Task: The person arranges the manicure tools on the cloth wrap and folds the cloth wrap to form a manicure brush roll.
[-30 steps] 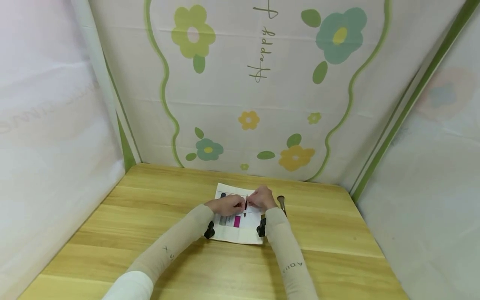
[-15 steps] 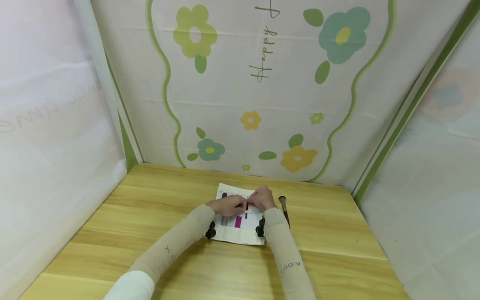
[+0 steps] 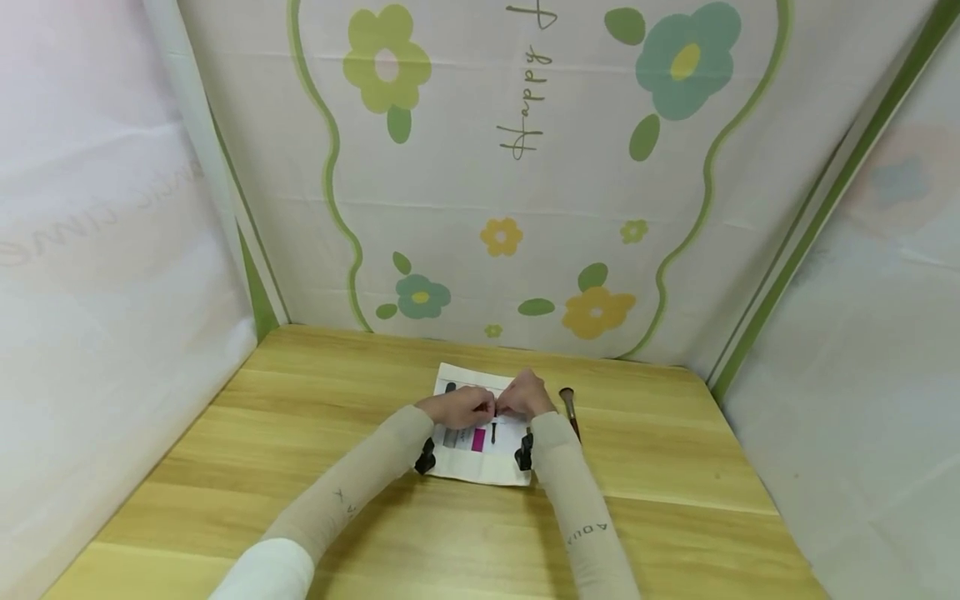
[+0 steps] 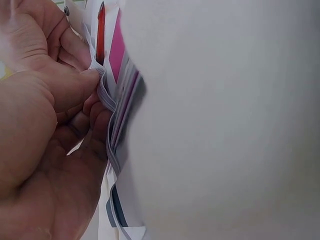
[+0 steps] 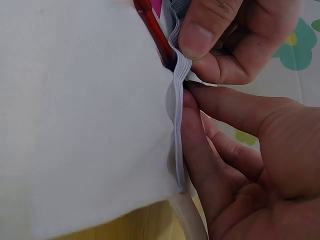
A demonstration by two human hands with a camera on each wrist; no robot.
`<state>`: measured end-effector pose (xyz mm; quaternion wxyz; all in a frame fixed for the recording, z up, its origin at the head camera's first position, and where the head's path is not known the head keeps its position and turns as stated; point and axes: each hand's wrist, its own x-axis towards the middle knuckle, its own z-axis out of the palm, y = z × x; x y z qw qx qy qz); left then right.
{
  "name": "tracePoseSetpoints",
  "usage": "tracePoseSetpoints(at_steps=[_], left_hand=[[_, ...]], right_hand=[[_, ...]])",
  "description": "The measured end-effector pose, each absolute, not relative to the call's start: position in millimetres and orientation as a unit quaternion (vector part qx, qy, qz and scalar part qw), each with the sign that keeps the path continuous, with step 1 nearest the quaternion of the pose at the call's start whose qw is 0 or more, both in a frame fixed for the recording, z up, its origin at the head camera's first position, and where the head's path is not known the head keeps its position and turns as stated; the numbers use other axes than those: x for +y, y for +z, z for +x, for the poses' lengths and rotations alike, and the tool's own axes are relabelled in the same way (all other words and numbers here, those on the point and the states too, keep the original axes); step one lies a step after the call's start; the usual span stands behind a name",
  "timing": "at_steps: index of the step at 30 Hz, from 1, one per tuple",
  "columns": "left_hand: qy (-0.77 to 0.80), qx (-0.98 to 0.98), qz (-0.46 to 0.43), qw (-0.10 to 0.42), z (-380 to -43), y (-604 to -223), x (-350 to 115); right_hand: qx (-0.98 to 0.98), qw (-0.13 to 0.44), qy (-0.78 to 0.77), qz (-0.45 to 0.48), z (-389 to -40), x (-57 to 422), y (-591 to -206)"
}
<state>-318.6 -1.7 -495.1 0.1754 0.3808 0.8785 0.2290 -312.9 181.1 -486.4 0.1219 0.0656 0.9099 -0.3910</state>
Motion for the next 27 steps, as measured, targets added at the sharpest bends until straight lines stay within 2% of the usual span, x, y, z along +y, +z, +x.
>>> tracePoseSetpoints(at_steps=[14, 22, 27], left_hand=[[0.263, 0.883, 0.353, 0.163, -315, -494, 10], [0.268, 0.893, 0.322, 0.165, -309, -486, 14], [0.269, 0.893, 0.322, 0.160, -304, -482, 17]], right_hand=[[0.913, 0.121, -0.388, 0.011, -298, 199, -466], [0.906, 0.099, -0.412, -0.011, -291, 237, -446], [0.924, 0.084, -0.372, -0.005, -285, 271, -440]])
